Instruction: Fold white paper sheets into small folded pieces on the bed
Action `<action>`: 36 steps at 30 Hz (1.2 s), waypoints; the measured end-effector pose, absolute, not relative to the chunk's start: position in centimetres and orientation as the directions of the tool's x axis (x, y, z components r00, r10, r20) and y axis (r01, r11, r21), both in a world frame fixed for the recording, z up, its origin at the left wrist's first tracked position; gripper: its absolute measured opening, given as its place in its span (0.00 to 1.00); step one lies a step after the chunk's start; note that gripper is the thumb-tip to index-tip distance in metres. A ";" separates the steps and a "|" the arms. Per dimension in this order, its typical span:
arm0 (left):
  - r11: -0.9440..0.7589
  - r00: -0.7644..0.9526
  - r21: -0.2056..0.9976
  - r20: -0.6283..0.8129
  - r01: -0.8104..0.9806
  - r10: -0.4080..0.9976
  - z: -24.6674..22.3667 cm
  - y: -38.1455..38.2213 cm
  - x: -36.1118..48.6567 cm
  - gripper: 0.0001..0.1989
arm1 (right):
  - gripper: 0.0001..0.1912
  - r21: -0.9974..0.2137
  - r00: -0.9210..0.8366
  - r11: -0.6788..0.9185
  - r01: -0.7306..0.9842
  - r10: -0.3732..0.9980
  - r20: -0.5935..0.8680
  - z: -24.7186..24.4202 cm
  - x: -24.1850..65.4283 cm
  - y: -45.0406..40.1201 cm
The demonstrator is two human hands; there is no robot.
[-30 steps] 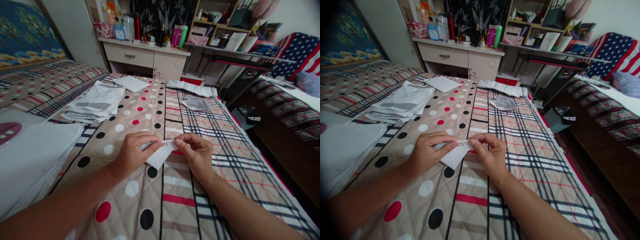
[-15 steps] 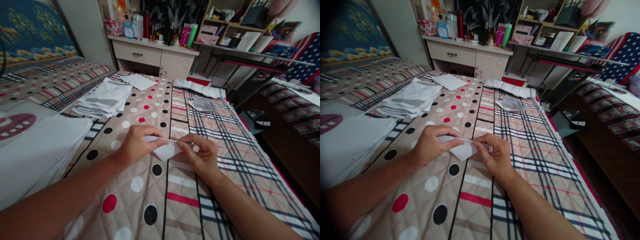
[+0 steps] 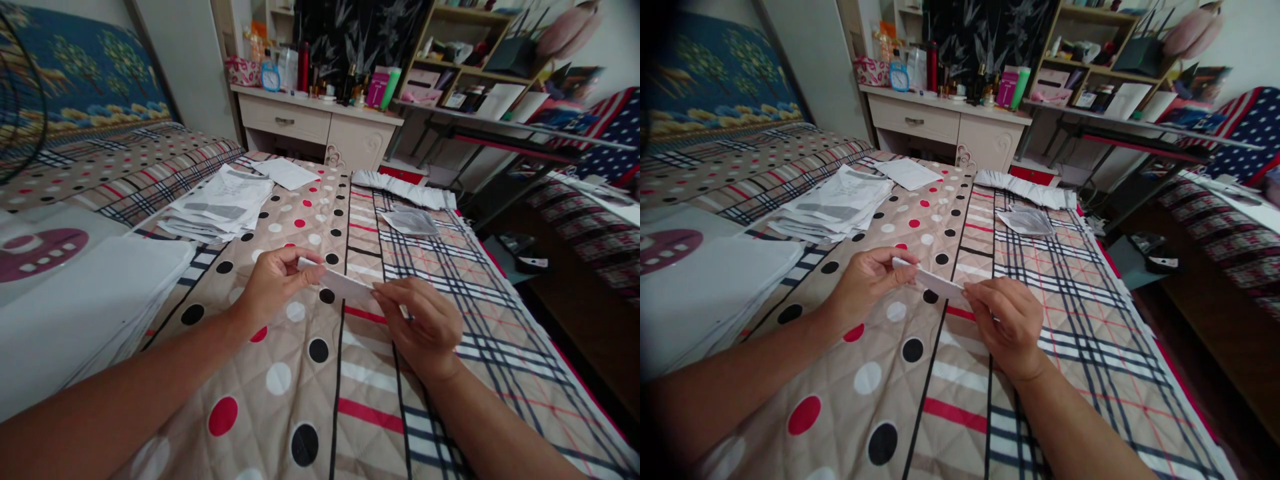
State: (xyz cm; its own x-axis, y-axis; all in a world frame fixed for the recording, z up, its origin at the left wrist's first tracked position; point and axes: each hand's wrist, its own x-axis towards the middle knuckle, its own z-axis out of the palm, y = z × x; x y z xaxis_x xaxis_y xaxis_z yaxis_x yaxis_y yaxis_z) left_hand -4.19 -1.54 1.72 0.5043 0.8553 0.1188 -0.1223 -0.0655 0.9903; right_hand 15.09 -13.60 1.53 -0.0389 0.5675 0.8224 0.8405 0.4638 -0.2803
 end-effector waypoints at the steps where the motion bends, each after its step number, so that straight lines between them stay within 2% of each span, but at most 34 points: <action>1: -0.049 0.504 0.989 0.114 -0.141 0.856 1.7 -1.6 -4.2 0.12 | 0.15 -0.229 -0.083 0.468 0.853 0.556 0.827 1.6 15.2 -13.6; 3: -0.018 0.505 0.984 0.106 -0.176 0.857 1.8 -1.7 -4.2 0.11 | 0.17 -0.149 -0.148 0.466 0.872 0.541 0.828 1.9 15.5 -13.7; 5: -0.002 0.512 0.980 0.107 -0.201 0.852 1.8 -1.8 -4.3 0.11 | 0.18 -0.122 -0.163 0.454 0.882 0.539 0.827 2.0 15.8 -13.8; 14: 0.009 0.527 0.984 0.089 -0.181 0.845 1.9 -1.7 -4.3 0.12 | 0.14 -0.219 -0.056 0.387 0.895 0.586 0.808 1.4 16.0 -13.8; 20: 0.004 0.524 0.986 0.087 -0.169 0.847 1.9 -1.6 -4.3 0.11 | 0.14 -0.266 -0.020 0.407 0.874 0.578 0.816 1.4 15.7 -13.6; 24: -0.006 0.536 0.984 0.102 -0.178 0.838 1.9 -1.5 -4.3 0.11 | 0.13 -0.351 0.043 0.415 0.839 0.593 0.804 1.2 15.5 -13.5; 29: -0.064 0.542 0.992 0.114 -0.110 0.833 2.2 -1.2 -4.5 0.11 | 0.06 -0.490 0.167 0.355 0.796 0.650 0.741 1.1 15.3 -13.5; 33: -0.116 0.530 0.993 0.118 -0.037 0.840 2.5 -0.8 -4.6 0.10 | 0.03 -0.591 0.242 0.290 0.753 0.713 0.658 1.4 14.8 -13.5; 36: -0.111 0.532 0.994 0.083 0.020 0.843 2.6 -0.3 -4.7 0.10 | 0.03 -0.717 0.343 0.217 0.663 0.763 0.548 1.5 14.5 -13.4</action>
